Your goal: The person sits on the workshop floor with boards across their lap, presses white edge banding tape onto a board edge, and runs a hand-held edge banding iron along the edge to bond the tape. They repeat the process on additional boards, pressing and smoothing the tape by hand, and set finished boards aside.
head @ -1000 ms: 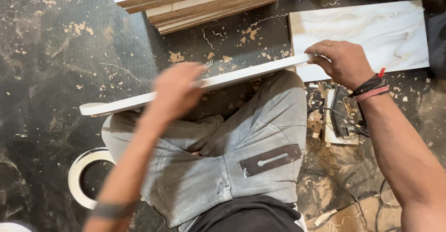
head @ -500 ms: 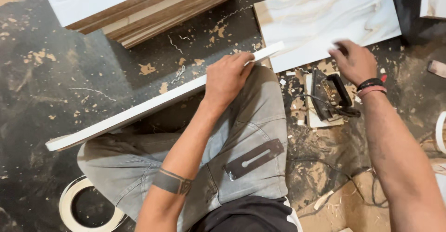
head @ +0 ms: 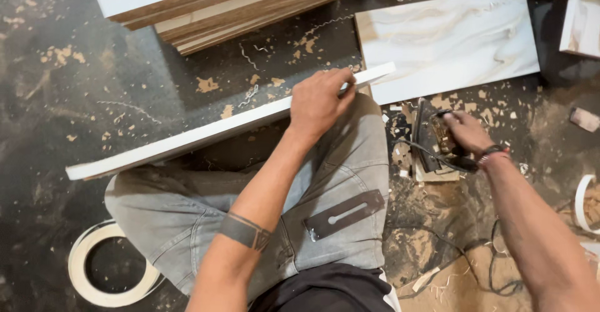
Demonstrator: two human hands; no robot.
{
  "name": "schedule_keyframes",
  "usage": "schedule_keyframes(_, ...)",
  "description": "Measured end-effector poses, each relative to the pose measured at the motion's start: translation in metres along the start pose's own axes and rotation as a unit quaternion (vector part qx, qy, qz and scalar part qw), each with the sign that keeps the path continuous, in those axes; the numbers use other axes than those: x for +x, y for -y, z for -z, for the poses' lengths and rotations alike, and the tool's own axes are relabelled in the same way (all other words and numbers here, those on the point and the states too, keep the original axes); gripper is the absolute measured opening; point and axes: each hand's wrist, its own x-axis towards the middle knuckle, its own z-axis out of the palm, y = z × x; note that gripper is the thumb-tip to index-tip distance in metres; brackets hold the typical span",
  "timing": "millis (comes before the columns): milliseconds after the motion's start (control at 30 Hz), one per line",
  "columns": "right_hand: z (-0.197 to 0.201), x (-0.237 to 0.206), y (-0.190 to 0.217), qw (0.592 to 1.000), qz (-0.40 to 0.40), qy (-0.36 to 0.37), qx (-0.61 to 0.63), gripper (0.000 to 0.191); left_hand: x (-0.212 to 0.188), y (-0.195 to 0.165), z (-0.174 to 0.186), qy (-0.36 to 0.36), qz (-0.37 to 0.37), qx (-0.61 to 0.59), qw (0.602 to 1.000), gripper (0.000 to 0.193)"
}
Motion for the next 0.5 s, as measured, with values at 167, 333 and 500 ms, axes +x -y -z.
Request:
schedule_keyframes(167,0.047,-0.044,0.045,0.974,0.114,0.066,0.186,0.034,0.000,0.004,-0.004,0.004,0.006,0.003,1.000,0.011)
schedule_keyframes(333,0.077,-0.064,0.107,0.950,0.288,0.043,0.112,0.032,-0.002,0.004,-0.006,0.003,0.011,-0.001,1.000,0.011)
schedule_keyframes(500,0.056,-0.063,0.168,0.940,0.340,0.033,0.007,0.033,-0.002,0.007,-0.010,-0.001,0.018,-0.016,1.000,0.015)
